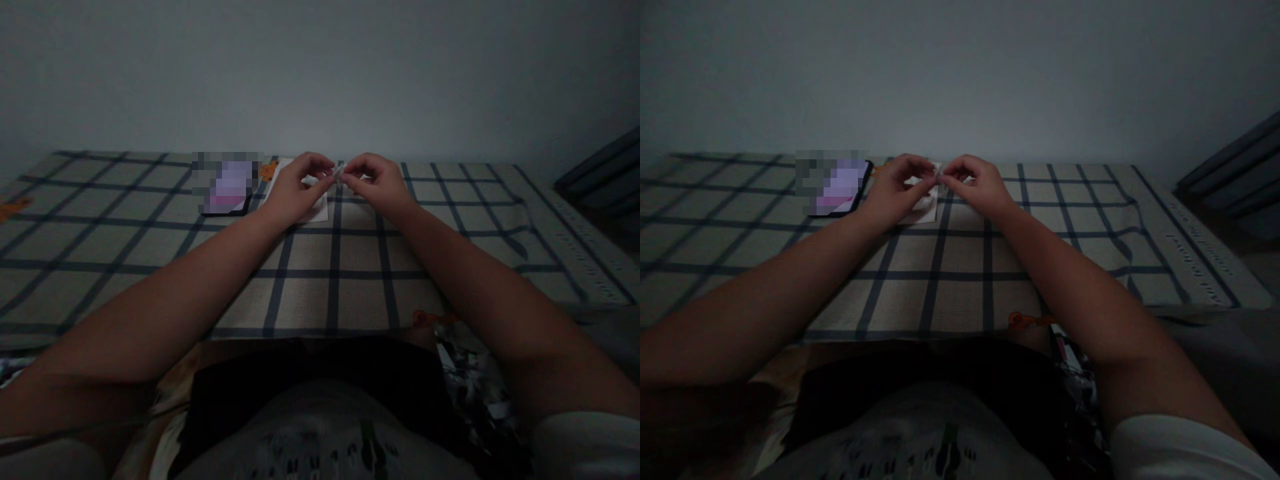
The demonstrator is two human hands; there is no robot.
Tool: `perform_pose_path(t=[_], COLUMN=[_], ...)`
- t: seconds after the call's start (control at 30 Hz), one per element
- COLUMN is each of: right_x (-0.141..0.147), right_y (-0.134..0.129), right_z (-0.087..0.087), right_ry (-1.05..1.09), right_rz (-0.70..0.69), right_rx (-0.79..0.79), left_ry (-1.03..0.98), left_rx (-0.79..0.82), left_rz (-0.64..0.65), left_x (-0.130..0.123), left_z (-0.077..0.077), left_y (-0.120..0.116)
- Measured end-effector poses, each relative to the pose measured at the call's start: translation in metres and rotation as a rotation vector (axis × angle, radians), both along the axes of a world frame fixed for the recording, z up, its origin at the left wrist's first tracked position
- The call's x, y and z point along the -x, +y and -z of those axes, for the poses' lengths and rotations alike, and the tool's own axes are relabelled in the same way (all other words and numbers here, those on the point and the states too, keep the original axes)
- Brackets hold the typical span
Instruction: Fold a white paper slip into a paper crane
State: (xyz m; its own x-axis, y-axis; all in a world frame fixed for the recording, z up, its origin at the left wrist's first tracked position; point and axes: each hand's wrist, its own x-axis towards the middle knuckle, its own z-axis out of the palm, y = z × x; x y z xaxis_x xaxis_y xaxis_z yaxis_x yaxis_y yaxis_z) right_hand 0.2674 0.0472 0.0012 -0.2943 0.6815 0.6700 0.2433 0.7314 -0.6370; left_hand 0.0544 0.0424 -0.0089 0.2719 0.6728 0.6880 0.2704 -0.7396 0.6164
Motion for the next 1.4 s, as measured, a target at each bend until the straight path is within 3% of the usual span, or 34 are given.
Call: perform_pose_path(t=[0.47, 0.73, 1.13, 1.4], right_x=[0.001, 0.002, 0.003, 0.006], right_y=[-0.007, -0.009, 0.000, -0.003], right_z=[-0.004, -0.005, 0.003, 0.003], right_ry=[-0.062, -0.099, -0.031, -0.006], right_rz=[0.018, 0.015, -0.150, -0.060], right_rx=[-0.016, -0.021, 0.194, 0.120], left_ry=[-0.035, 0.030, 0.023, -0.047], left_rx=[-0.059, 0.015, -0.018, 0.061], left_rz=[-0.030, 0.000, -0.037, -0.042], left_x=[0.001, -0.002, -0.001, -0.004], left_z=[-0.001, -0.007, -0.009, -0.011], left_y=[0.005, -0.009, -0.010, -0.012])
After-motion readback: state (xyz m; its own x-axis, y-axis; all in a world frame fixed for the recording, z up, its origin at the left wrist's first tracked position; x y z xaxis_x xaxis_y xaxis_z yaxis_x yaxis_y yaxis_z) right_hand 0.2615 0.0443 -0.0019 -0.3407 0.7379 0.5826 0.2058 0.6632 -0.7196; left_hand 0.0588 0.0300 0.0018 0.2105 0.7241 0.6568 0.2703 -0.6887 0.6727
